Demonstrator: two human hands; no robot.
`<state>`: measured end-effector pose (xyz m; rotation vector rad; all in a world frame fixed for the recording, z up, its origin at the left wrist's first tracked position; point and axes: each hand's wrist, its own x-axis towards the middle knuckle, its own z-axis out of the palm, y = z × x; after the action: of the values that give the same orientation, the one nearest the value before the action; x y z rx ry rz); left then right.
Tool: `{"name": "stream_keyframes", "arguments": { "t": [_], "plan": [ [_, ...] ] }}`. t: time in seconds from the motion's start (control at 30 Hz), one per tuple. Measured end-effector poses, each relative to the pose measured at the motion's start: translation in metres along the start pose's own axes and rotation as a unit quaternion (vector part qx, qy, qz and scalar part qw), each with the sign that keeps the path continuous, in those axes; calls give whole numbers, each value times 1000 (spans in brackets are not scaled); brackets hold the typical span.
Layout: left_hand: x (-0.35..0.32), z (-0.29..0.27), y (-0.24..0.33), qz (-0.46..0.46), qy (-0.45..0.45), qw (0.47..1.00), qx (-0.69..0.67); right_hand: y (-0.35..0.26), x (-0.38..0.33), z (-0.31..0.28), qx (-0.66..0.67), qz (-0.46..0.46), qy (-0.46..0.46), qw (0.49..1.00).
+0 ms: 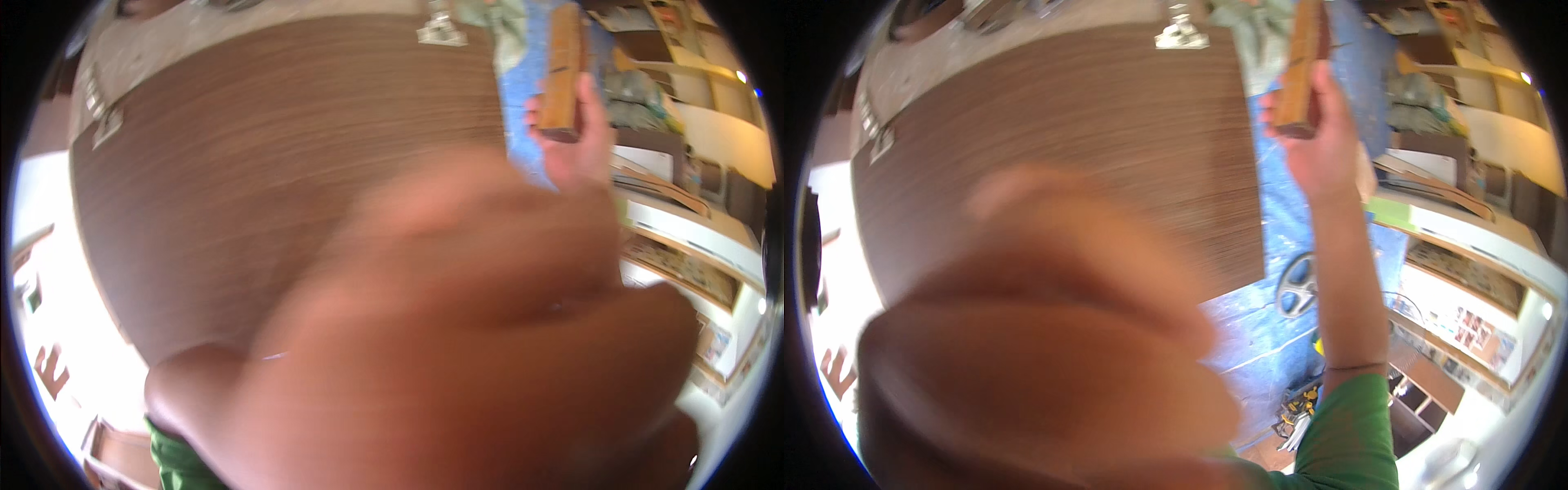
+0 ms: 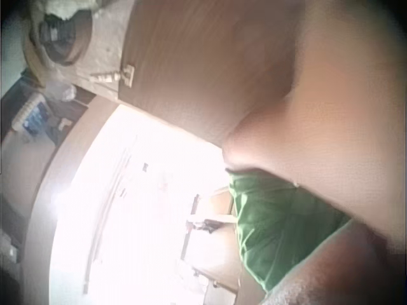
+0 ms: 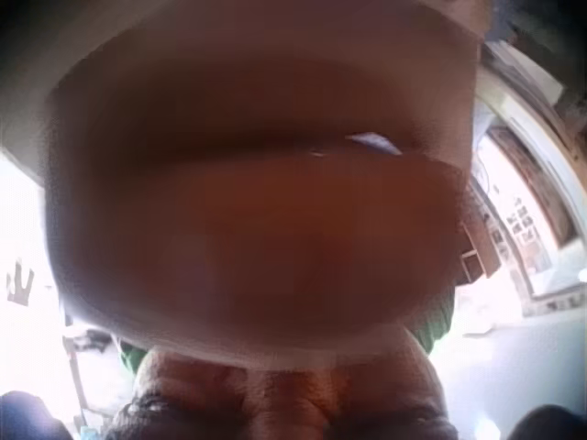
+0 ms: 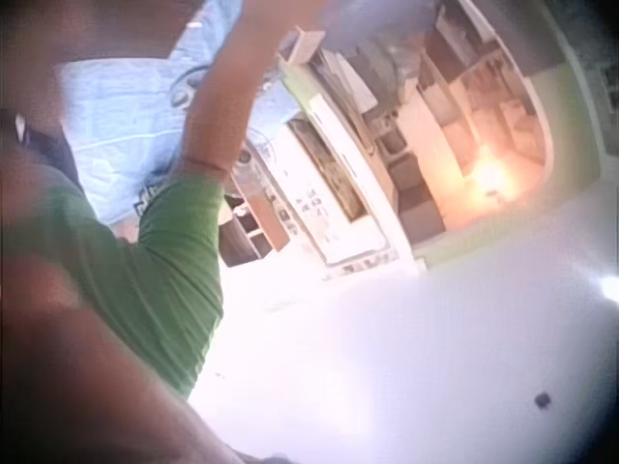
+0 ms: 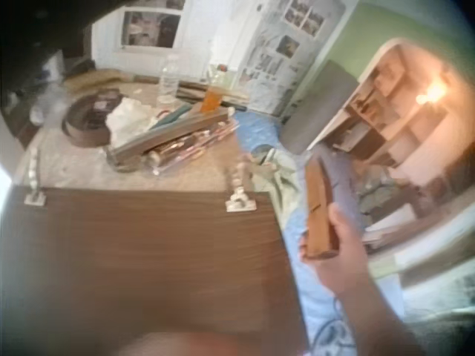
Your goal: The person uses a utility knife to trim the edge of a wooden cabinet door, then attaches two metal hinges to the door. They flip the door over and use a sanding block to smooth the edges and surface of the door.
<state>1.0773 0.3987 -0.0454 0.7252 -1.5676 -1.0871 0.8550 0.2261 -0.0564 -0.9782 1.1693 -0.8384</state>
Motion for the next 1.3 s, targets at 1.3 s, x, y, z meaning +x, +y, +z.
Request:
{"name": "stream_keyframes", "arguments": {
  "t": [1.3],
  "plan": [
    [68,-47,-163,-35,487,856,-171,33,103,31,-35,-120,-25,992]
  ]
}}
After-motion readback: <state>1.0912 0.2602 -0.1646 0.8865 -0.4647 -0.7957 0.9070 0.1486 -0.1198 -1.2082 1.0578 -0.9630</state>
